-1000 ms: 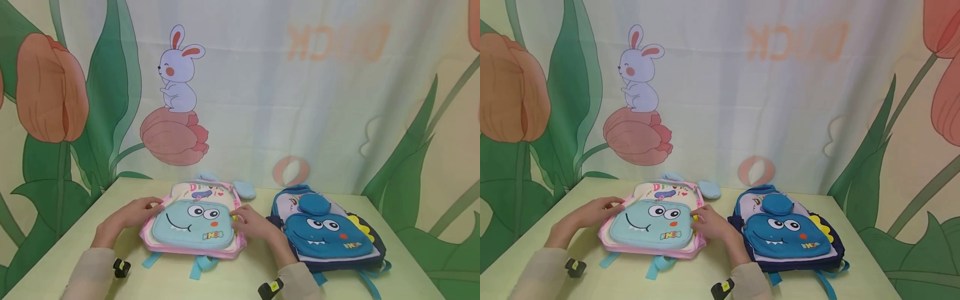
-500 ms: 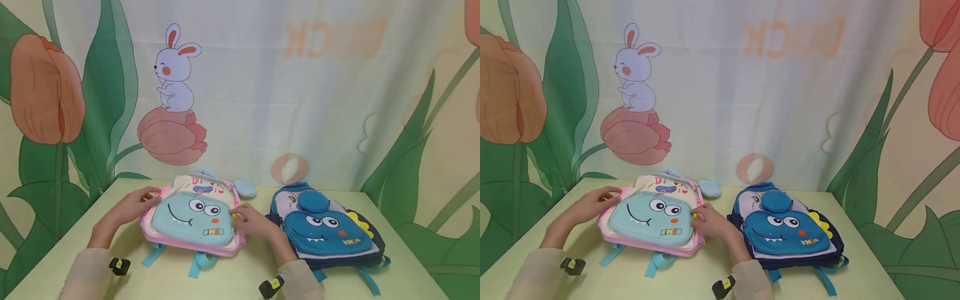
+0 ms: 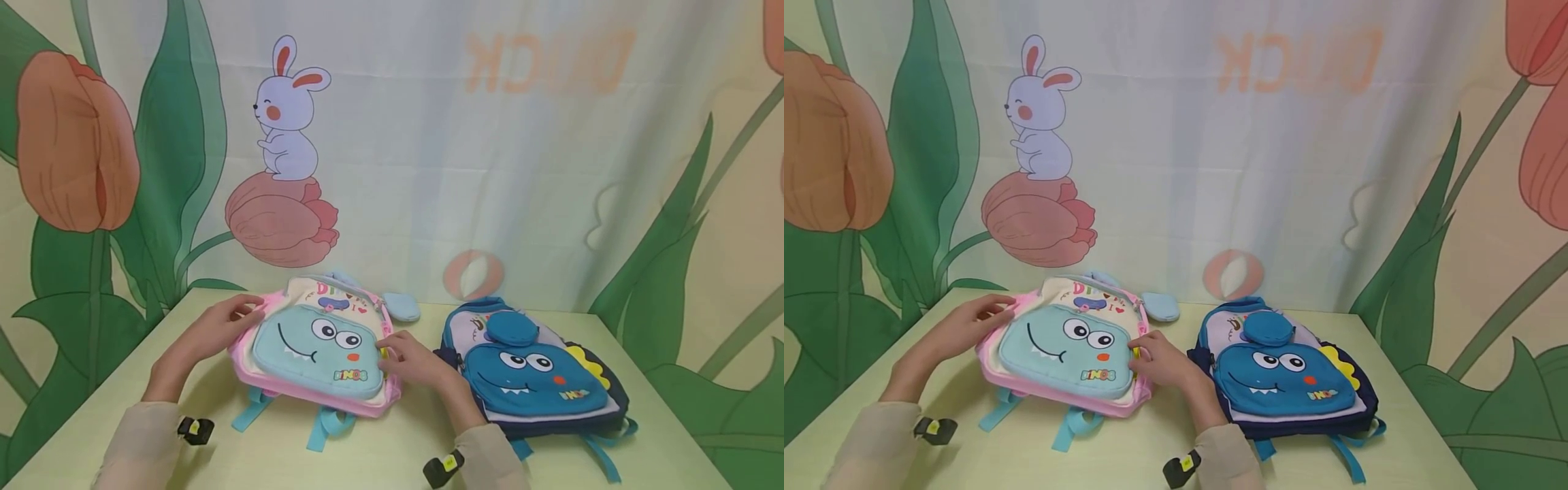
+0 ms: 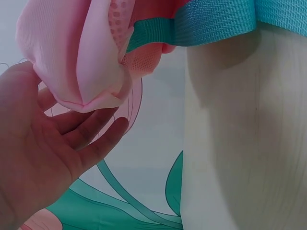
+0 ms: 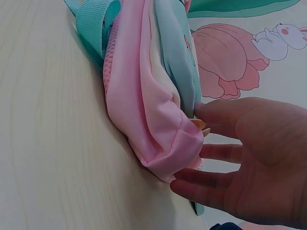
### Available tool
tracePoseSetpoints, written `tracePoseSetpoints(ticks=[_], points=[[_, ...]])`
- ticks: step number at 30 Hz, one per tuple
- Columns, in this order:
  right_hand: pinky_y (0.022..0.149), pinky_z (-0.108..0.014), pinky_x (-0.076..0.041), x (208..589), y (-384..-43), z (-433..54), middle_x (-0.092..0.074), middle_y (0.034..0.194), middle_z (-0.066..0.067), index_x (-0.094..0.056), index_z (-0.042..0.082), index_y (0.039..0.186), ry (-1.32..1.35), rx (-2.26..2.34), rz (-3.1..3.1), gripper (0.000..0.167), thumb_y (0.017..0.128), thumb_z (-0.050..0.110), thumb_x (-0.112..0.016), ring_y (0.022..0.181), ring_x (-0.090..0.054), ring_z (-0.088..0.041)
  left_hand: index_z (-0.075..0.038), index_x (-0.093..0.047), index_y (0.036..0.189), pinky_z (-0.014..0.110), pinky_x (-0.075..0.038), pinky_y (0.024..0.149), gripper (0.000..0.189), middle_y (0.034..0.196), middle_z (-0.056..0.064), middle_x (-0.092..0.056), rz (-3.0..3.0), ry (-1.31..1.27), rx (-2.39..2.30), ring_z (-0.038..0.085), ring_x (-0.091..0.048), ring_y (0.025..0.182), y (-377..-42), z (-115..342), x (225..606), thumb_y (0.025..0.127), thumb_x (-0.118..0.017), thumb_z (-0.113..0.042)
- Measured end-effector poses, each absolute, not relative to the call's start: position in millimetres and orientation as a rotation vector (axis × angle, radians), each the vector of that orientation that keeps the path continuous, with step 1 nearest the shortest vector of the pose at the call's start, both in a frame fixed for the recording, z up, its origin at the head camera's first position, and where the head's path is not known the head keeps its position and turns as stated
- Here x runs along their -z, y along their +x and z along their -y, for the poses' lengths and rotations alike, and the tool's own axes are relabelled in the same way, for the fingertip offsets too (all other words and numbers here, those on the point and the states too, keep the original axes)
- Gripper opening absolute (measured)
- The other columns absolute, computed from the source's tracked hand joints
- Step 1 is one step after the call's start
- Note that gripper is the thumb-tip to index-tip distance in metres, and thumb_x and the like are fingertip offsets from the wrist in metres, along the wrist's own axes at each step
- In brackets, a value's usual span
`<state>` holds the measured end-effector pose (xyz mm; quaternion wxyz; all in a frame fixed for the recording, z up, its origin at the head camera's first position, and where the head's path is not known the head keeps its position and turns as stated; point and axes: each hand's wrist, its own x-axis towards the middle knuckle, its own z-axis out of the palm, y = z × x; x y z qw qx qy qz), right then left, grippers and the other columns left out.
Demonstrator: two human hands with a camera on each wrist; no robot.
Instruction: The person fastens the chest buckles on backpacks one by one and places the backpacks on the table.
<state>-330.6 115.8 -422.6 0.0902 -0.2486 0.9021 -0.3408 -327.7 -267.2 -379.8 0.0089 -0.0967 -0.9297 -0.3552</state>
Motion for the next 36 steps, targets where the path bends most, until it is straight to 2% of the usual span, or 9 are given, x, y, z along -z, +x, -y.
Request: tracePoseSetpoints(ticks=[13,20,28,31,36], points=[[0.091,-0.038,-0.048,419,-328,-119,-0.045,0.139,-0.012,-0.056,0.015,0.138,-0.691,1.006,-2.693,0.044,0.098,0.030,-0.059,0.104,-0.051,-0.023,-0.015,-0.041,0.151,0.036,-0.054,0.079,0.068,0.136,0.020,-0.054,2.806,-0.310,1.124,0.034,-0.055,0.116,-323,260,374,0.099,-0.047,-0.058],[0.090,-0.039,-0.048,420,-327,-117,-0.046,0.138,-0.014,-0.056,0.011,0.137,-0.723,1.009,-2.698,0.043,0.098,0.028,-0.059,0.102,-0.052,-0.023,-0.018,-0.038,0.153,0.035,-0.054,0.081,0.070,0.136,0.018,-0.053,2.779,-0.299,1.172,0.033,-0.054,0.117,-319,257,369,0.098,-0.046,-0.061],[0.085,-0.035,-0.048,418,-324,-116,-0.044,0.140,-0.013,-0.056,0.011,0.138,-0.709,0.991,-2.696,0.043,0.098,0.026,-0.059,0.101,-0.051,-0.022,-0.020,-0.041,0.151,0.030,-0.051,0.079,0.065,0.133,0.017,-0.056,2.731,-0.333,1.161,0.032,-0.056,0.113,-317,251,364,0.099,-0.047,-0.058],[0.083,-0.032,-0.047,420,-325,-116,-0.044,0.140,-0.013,-0.055,0.011,0.138,-0.707,0.986,-2.699,0.042,0.098,0.025,-0.059,0.100,-0.050,-0.021,-0.021,-0.042,0.150,0.034,-0.053,0.082,0.063,0.134,0.017,-0.056,2.704,-0.342,1.166,0.033,-0.057,0.114,-317,247,362,0.099,-0.047,-0.057],[0.082,-0.030,-0.046,422,-326,-117,-0.044,0.140,-0.013,-0.055,0.010,0.139,-0.728,0.988,-2.702,0.043,0.099,0.024,-0.059,0.098,-0.050,-0.019,-0.021,-0.044,0.149,0.050,-0.053,0.093,0.062,0.136,0.016,-0.056,2.645,-0.349,1.208,0.036,-0.057,0.118,-316,239,359,0.099,-0.047,-0.057]])
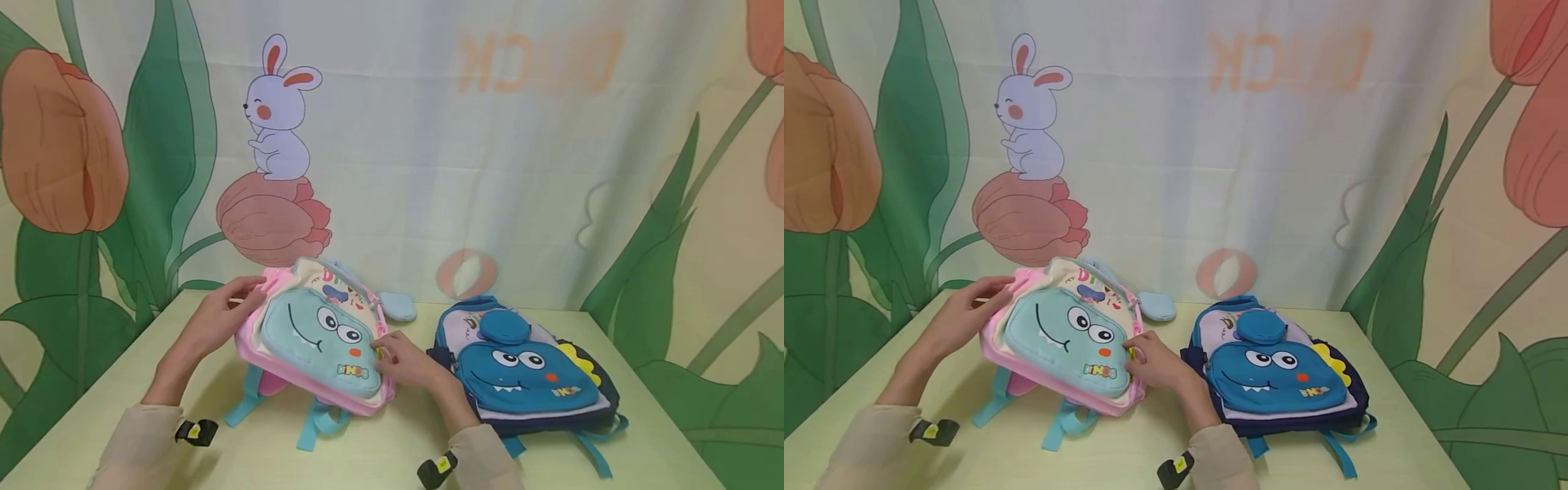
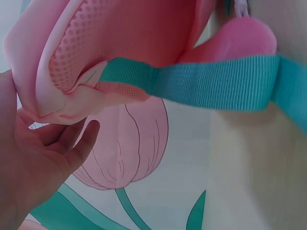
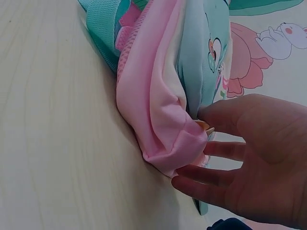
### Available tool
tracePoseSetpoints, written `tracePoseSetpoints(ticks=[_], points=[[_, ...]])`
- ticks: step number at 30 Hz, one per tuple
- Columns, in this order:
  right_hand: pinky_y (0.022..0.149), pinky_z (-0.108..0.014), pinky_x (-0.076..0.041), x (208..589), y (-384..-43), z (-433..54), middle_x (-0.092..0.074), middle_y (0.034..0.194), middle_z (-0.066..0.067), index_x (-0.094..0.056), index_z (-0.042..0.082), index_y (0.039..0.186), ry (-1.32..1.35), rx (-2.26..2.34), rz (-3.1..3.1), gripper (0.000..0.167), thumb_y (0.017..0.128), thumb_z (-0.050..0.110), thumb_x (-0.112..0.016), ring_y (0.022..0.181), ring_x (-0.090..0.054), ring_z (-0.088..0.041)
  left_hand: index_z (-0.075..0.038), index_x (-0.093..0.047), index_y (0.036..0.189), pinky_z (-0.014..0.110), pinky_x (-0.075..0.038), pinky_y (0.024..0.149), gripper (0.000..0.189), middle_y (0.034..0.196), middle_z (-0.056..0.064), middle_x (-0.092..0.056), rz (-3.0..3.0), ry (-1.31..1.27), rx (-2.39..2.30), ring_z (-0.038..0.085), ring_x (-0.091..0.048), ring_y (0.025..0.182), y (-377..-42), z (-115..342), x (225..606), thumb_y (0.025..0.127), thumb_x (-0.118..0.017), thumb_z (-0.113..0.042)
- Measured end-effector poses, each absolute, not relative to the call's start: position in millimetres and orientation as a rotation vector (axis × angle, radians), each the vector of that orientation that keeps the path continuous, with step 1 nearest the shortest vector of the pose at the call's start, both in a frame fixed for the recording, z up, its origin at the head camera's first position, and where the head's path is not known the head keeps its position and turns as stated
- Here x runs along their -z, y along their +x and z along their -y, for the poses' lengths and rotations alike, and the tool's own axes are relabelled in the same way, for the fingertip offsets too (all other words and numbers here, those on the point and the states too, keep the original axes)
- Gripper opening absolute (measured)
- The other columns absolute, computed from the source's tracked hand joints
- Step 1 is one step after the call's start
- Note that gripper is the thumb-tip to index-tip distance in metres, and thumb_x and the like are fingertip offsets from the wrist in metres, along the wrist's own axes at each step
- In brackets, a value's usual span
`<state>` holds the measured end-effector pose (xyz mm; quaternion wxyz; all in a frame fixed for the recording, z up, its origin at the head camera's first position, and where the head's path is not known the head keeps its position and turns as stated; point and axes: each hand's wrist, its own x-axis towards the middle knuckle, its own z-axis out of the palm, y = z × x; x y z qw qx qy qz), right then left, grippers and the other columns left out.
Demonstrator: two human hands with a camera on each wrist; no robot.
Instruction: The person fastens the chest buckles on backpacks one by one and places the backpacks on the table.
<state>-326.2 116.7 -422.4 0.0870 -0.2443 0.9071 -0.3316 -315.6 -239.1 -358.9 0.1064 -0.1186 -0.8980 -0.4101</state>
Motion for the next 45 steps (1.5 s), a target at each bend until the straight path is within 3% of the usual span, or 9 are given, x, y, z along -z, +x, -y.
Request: tracePoseSetpoints(ticks=[4,10,15,20,25,33,42,45], points=[[0.081,-0.028,-0.045,424,-328,-116,-0.043,0.141,-0.012,-0.053,0.011,0.140,-0.753,0.981,-2.697,0.043,0.099,0.023,-0.058,0.097,-0.050,-0.017,-0.019,-0.044,0.149,0.050,-0.053,0.093,0.060,0.137,0.016,-0.054,2.605,-0.373,1.246,0.039,-0.058,0.119,-312,235,355,0.100,-0.048,-0.053],[0.085,-0.030,-0.046,425,-327,-115,-0.042,0.140,-0.013,-0.053,0.010,0.139,-0.789,1.023,-2.674,0.042,0.099,0.021,-0.057,0.100,-0.050,-0.019,-0.021,-0.044,0.149,0.030,-0.053,0.084,0.055,0.138,0.013,-0.052,2.549,-0.440,1.304,0.033,-0.059,0.113,-307,229,347,0.101,-0.051,-0.046],[0.088,-0.033,-0.047,426,-328,-111,-0.043,0.139,-0.015,-0.053,0.007,0.138,-0.818,1.056,-2.658,0.042,0.098,0.019,-0.057,0.102,-0.051,-0.021,-0.018,-0.044,0.149,0.020,-0.048,0.087,0.052,0.143,0.012,-0.049,2.495,-0.500,1.358,0.025,-0.051,0.120,-303,226,341,0.102,-0.051,-0.041],[0.091,-0.034,-0.047,430,-330,-107,-0.043,0.140,-0.015,-0.051,0.008,0.140,-0.790,1.068,-2.669,0.043,0.099,0.020,-0.057,0.103,-0.051,-0.020,-0.018,-0.042,0.149,0.012,-0.045,0.090,0.052,0.151,0.010,-0.042,2.461,-0.539,1.461,0.027,-0.046,0.129,-300,222,336,0.102,-0.051,-0.040],[0.098,-0.039,-0.049,433,-330,-105,-0.041,0.143,-0.015,-0.050,0.008,0.141,-0.802,1.100,-2.653,0.044,0.099,0.018,-0.056,0.110,-0.054,-0.024,-0.020,-0.043,0.149,0.012,-0.044,0.093,0.052,0.156,0.006,-0.038,2.432,-0.561,1.558,0.025,-0.043,0.135,-298,218,331,0.101,-0.054,-0.038],[0.098,-0.041,-0.051,437,-329,-101,-0.042,0.142,-0.016,-0.050,0.007,0.141,-0.856,1.157,-2.624,0.045,0.098,0.017,-0.056,0.113,-0.056,-0.028,-0.015,-0.043,0.148,0.015,-0.050,0.092,0.052,0.153,0.010,-0.038,2.311,-0.675,1.704,0.011,-0.052,0.123,-293,209,324,0.100,-0.059,-0.025],[0.098,-0.043,-0.052,444,-327,-95,-0.045,0.137,-0.022,-0.051,-0.001,0.137,-1.030,1.243,-2.585,0.041,0.096,0.006,-0.052,0.124,-0.050,-0.033,-0.020,-0.034,0.151,0.020,-0.051,0.094,0.064,0.156,0.008,-0.034,2.247,-0.709,1.790,0.028,-0.044,0.137,-288,194,321,0.095,-0.065,-0.018],[0.099,-0.044,-0.051,443,-325,-90,-0.046,0.137,-0.022,-0.051,-0.002,0.136,-1.026,1.225,-2.606,0.040,0.097,0.005,-0.050,0.125,-0.048,-0.032,-0.020,-0.033,0.150,0.020,-0.052,0.092,0.064,0.153,0.009,-0.037,2.192,-0.656,1.821,0.025,-0.047,0.134,-287,190,323,0.095,-0.066,-0.018]])
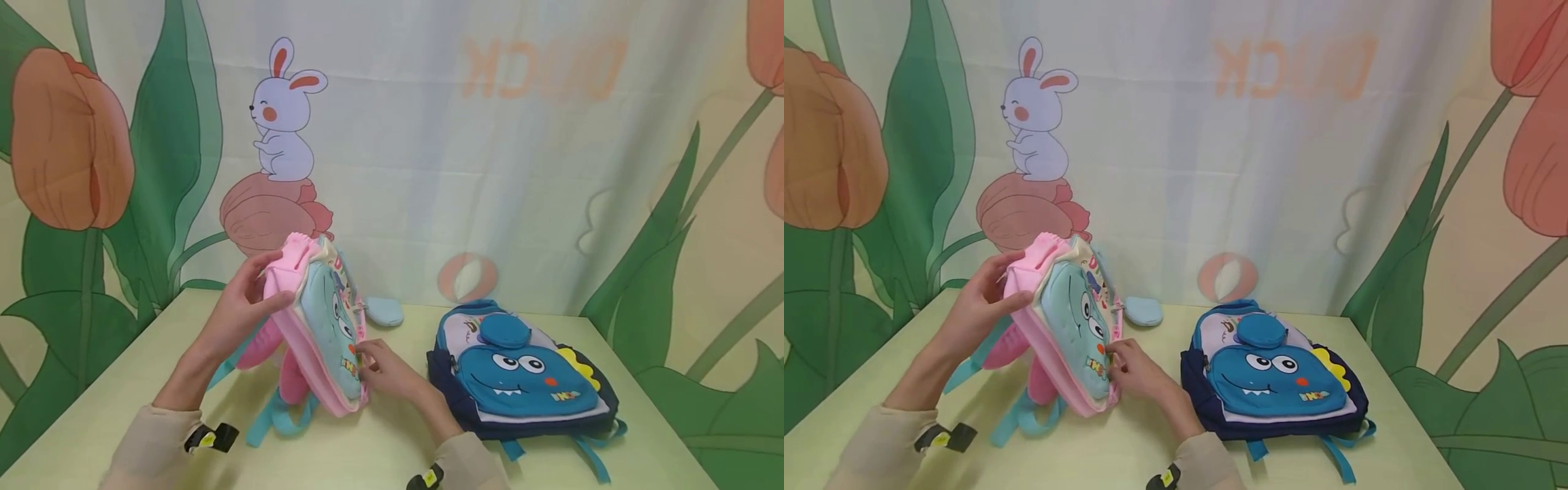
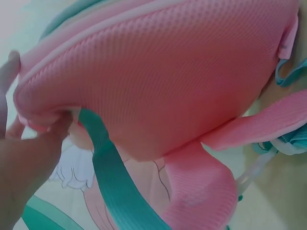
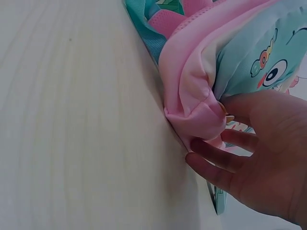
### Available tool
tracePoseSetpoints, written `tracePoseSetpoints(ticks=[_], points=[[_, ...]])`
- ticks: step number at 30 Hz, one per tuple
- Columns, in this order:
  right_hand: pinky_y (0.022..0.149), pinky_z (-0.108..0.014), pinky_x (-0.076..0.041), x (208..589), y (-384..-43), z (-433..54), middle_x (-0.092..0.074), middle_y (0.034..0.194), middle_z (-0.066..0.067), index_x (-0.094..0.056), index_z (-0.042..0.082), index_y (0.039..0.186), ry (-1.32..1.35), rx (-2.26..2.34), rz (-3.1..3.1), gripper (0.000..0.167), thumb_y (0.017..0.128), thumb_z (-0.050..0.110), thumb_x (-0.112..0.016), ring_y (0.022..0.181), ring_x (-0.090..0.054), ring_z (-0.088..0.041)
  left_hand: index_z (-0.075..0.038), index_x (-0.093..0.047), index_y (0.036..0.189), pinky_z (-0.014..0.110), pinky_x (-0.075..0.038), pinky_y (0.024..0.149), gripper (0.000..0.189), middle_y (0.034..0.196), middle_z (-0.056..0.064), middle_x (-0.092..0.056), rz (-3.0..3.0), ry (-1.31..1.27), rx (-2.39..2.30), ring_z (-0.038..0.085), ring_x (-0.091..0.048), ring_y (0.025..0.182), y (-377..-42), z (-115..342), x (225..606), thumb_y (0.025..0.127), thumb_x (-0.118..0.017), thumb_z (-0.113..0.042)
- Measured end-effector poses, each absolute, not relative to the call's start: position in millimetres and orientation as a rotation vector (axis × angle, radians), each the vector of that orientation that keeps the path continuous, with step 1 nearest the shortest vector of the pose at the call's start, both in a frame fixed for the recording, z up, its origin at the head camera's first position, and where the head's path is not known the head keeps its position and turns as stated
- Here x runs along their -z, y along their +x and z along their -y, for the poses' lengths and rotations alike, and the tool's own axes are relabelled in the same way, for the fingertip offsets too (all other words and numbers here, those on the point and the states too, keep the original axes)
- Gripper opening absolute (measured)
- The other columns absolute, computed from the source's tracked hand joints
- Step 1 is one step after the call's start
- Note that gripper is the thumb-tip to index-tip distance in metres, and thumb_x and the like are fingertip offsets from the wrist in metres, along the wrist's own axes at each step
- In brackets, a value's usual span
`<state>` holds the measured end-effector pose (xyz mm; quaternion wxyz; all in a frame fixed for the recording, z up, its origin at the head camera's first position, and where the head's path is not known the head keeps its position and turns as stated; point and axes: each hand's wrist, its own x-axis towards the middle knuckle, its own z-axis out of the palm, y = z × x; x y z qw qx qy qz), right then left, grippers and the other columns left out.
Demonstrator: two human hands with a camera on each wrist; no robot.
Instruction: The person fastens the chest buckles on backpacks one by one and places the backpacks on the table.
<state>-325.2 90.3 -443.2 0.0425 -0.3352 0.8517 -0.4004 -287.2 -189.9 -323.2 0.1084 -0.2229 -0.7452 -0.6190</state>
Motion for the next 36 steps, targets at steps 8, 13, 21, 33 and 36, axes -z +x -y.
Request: tracePoseSetpoints(ticks=[8,13,21,33,36], points=[[0.097,-0.041,-0.051,442,-321,-80,-0.045,0.137,-0.020,-0.050,0.001,0.137,-0.908,1.169,-2.669,0.038,0.099,0.008,-0.049,0.115,-0.056,-0.028,-0.015,-0.041,0.143,0.020,-0.055,0.088,0.058,0.142,0.011,-0.048,2.041,-0.631,1.874,0.014,-0.056,0.119,-289,181,327,0.093,-0.069,-0.011],[0.095,-0.040,-0.052,444,-320,-76,-0.043,0.139,-0.024,-0.046,-0.003,0.139,-0.918,1.193,-2.680,0.041,0.099,0.007,-0.049,0.112,-0.059,-0.032,-0.023,-0.038,0.149,0.022,-0.055,0.087,0.067,0.145,0.004,-0.043,2.098,-0.672,1.805,0.022,-0.050,0.125,-290,176,328,0.092,-0.069,-0.009],[0.093,-0.039,-0.054,448,-318,-68,-0.048,0.135,-0.025,-0.050,-0.006,0.136,-0.991,1.258,-2.674,0.039,0.098,0.003,-0.049,0.122,-0.053,-0.032,-0.036,-0.016,0.158,0.017,-0.044,0.101,0.099,0.164,-0.004,-0.020,2.175,-0.746,1.681,0.027,-0.034,0.145,-286,162,328,0.086,-0.077,-0.009],[0.095,-0.028,-0.053,451,-317,-55,-0.053,0.140,-0.014,-0.052,0.006,0.141,-1.012,1.319,-2.560,0.043,0.100,0.020,-0.056,0.129,-0.051,-0.026,-0.044,-0.022,0.154,0.052,-0.053,0.094,0.088,0.148,0.007,-0.045,2.217,-0.727,1.628,0.033,-0.056,0.127,-277,137,342,0.089,-0.075,-0.018],[0.092,-0.029,-0.053,443,-319,-62,-0.056,0.140,-0.011,-0.054,0.008,0.140,-0.957,1.285,-2.586,0.043,0.101,0.027,-0.056,0.127,-0.054,-0.025,-0.039,-0.031,0.152,0.050,-0.055,0.091,0.079,0.144,0.006,-0.052,2.151,-0.720,1.547,0.032,-0.062,0.120,-279,136,343,0.090,-0.073,-0.014]])
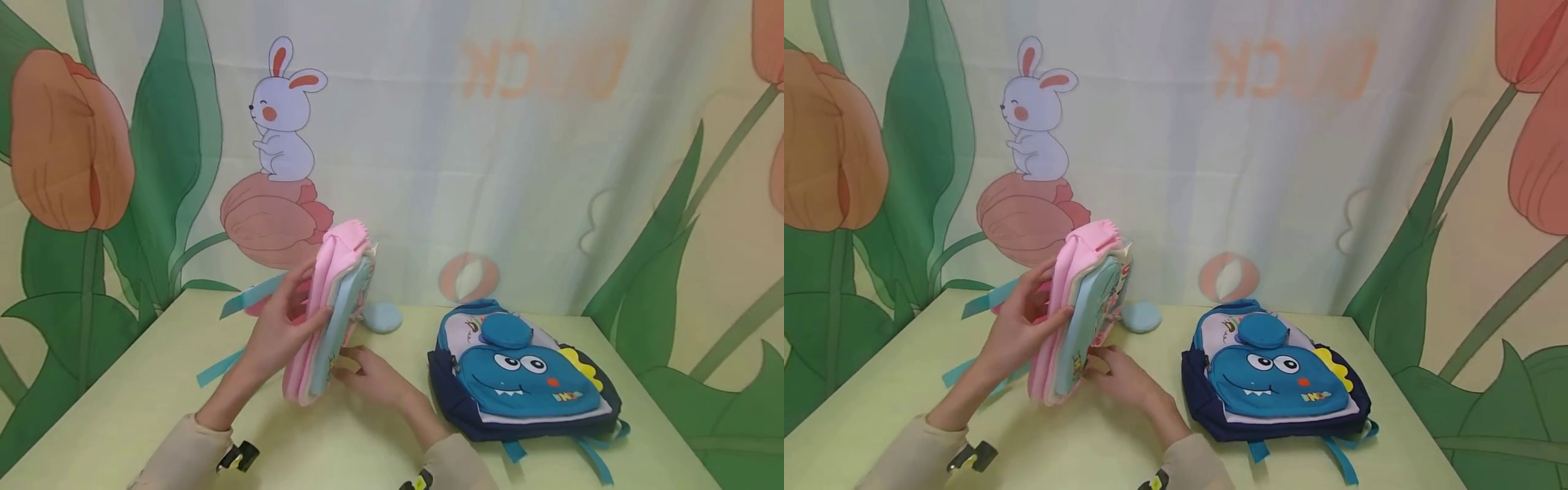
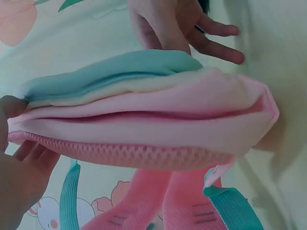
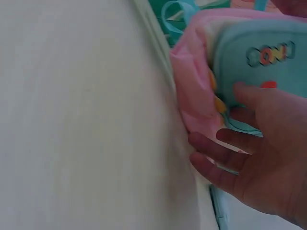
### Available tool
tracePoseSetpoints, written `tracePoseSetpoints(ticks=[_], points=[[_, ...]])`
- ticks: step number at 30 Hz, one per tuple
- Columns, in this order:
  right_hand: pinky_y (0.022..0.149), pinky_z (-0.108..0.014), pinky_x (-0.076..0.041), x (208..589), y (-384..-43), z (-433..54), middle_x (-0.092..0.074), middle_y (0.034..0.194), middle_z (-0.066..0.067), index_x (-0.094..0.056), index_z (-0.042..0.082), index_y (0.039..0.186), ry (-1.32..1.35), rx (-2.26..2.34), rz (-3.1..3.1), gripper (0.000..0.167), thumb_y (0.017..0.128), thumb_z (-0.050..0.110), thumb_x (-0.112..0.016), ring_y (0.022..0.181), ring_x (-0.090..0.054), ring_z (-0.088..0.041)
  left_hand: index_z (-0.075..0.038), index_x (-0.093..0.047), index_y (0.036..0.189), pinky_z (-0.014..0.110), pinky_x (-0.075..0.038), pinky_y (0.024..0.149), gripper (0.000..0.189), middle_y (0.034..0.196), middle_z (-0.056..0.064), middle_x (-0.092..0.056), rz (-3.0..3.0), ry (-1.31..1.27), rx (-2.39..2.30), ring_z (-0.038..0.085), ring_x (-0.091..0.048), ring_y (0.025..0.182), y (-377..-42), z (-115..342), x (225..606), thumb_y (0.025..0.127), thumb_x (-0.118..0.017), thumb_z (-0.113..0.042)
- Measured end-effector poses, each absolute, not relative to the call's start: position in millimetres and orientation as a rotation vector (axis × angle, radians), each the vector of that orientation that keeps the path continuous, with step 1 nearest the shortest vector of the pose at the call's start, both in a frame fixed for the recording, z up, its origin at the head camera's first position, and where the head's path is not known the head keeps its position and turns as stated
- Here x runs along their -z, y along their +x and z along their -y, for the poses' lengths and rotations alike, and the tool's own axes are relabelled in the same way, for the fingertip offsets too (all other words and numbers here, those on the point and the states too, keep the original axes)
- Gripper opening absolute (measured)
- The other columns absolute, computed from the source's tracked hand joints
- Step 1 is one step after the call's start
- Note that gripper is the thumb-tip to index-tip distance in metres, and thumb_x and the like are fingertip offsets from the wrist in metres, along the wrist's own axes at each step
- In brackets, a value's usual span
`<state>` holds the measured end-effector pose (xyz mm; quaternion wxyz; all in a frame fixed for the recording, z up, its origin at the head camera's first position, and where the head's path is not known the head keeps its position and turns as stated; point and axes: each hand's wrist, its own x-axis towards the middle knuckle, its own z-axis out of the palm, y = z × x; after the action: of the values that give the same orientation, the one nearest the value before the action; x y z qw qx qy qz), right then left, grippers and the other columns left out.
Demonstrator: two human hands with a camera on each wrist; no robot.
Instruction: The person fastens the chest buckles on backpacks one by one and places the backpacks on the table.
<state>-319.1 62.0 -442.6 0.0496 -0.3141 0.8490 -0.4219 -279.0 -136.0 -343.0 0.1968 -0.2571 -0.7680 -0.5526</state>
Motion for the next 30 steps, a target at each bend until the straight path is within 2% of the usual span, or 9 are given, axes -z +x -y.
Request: tracePoseSetpoints(ticks=[4,7,11,14,16,23,30], points=[[0.092,-0.036,-0.053,425,-322,-78,-0.058,0.140,-0.011,-0.056,0.007,0.138,-0.970,1.337,-2.658,0.041,0.101,0.024,-0.056,0.127,-0.056,-0.027,-0.034,-0.042,0.148,0.051,-0.055,0.089,0.069,0.139,0.006,-0.058,2.091,-0.682,1.486,0.031,-0.066,0.114,-281,136,344,0.090,-0.072,-0.010],[0.090,-0.039,-0.054,406,-320,-91,-0.059,0.138,-0.013,-0.055,0.007,0.138,-0.979,1.482,-2.719,0.040,0.101,0.021,-0.058,0.119,-0.060,-0.029,-0.032,-0.046,0.145,0.049,-0.056,0.089,0.064,0.136,0.006,-0.061,2.085,-0.662,1.461,0.028,-0.067,0.113,-282,134,343,0.091,-0.072,-0.010],[0.088,-0.039,-0.053,374,-312,-103,-0.057,0.137,-0.009,-0.053,0.013,0.141,-0.945,1.774,-2.756,0.043,0.100,0.023,-0.060,0.110,-0.064,-0.027,-0.029,-0.051,0.142,0.034,-0.058,0.085,0.060,0.128,0.005,-0.060,2.077,-0.651,1.427,0.022,-0.067,0.107,-281,131,339,0.090,-0.072,-0.008],[0.091,-0.043,-0.052,353,-303,-108,-0.054,0.138,-0.007,-0.050,0.017,0.144,-0.955,1.926,-2.783,0.046,0.099,0.024,-0.061,0.113,-0.063,-0.027,-0.027,-0.052,0.142,0.022,-0.056,0.083,0.060,0.125,0.004,-0.058,2.066,-0.647,1.408,0.019,-0.066,0.103,-281,130,337,0.090,-0.072,-0.007],[0.093,-0.044,-0.052,342,-296,-109,-0.052,0.138,-0.007,-0.050,0.016,0.144,-1.002,1.957,-2.798,0.047,0.099,0.021,-0.062,0.117,-0.061,-0.028,-0.027,-0.053,0.142,0.019,-0.055,0.083,0.059,0.125,0.003,-0.058,2.062,-0.640,1.403,0.018,-0.065,0.103,-280,130,336,0.090,-0.072,-0.007],[0.092,-0.038,-0.053,325,-281,-103,-0.045,0.143,-0.005,-0.050,0.015,0.144,-1.267,1.866,-2.849,0.052,0.095,0.012,-0.067,0.120,-0.054,-0.022,-0.025,-0.052,0.142,0.021,-0.055,0.084,0.060,0.124,0.004,-0.056,2.084,-0.687,1.381,0.020,-0.064,0.103,-278,128,341,0.090,-0.072,-0.006],[0.091,-0.048,-0.051,322,-274,-103,-0.043,0.147,-0.004,-0.051,0.016,0.144,-1.316,1.876,-2.884,0.055,0.093,0.013,-0.070,0.123,-0.049,-0.026,-0.018,-0.053,0.142,0.022,-0.056,0.084,0.060,0.120,0.006,-0.056,2.060,-0.811,1.316,0.021,-0.067,0.100,-275,121,346,0.087,-0.072,0.000]])
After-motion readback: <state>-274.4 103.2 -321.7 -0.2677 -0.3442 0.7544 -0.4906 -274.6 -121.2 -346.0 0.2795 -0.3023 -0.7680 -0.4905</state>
